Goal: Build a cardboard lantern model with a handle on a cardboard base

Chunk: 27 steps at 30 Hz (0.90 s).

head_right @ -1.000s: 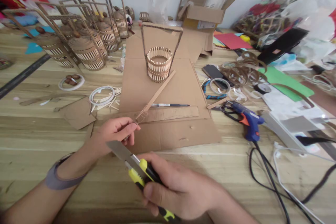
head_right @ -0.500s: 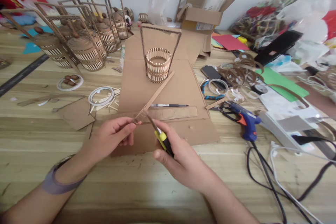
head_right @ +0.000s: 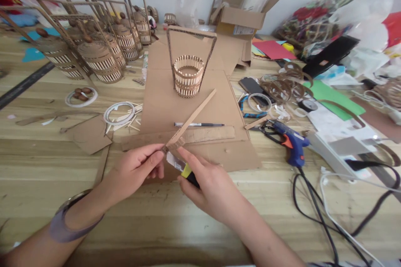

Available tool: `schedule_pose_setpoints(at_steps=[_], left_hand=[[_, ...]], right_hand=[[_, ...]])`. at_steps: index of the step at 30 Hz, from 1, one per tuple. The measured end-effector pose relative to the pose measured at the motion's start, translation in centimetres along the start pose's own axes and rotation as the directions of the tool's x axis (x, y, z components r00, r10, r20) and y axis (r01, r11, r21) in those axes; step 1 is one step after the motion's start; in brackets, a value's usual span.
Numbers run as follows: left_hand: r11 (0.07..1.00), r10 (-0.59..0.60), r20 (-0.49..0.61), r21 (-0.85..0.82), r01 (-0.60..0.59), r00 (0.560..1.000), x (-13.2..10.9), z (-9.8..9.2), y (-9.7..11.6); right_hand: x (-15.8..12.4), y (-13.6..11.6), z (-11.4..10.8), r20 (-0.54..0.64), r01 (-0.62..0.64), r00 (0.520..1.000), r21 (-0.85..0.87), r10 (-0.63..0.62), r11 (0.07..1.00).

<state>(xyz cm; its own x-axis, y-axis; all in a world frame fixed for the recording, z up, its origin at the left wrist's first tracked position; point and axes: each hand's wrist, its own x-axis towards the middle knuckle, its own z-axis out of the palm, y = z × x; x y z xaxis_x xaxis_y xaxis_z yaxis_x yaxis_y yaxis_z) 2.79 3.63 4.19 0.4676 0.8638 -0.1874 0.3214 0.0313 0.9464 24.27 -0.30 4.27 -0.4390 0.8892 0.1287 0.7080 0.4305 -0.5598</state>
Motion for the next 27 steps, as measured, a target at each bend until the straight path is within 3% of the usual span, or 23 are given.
schedule_pose_setpoints(at_steps=[19,27], left_hand=[[0.994,0.098,0.061,0.047,-0.101,0.993,-0.4,0.8,0.3],[0.983,0.094,0.064,-0.162,-0.082,0.994,-0.5,1.1,0.5]], right_hand=[[0.4,-0.5,-0.3,0.109,-0.04,0.993,-0.016,0.042,0.999],[0.1,-0.8,-0.5,0.025,-0.05,0.999,0.238,0.045,0.97]])
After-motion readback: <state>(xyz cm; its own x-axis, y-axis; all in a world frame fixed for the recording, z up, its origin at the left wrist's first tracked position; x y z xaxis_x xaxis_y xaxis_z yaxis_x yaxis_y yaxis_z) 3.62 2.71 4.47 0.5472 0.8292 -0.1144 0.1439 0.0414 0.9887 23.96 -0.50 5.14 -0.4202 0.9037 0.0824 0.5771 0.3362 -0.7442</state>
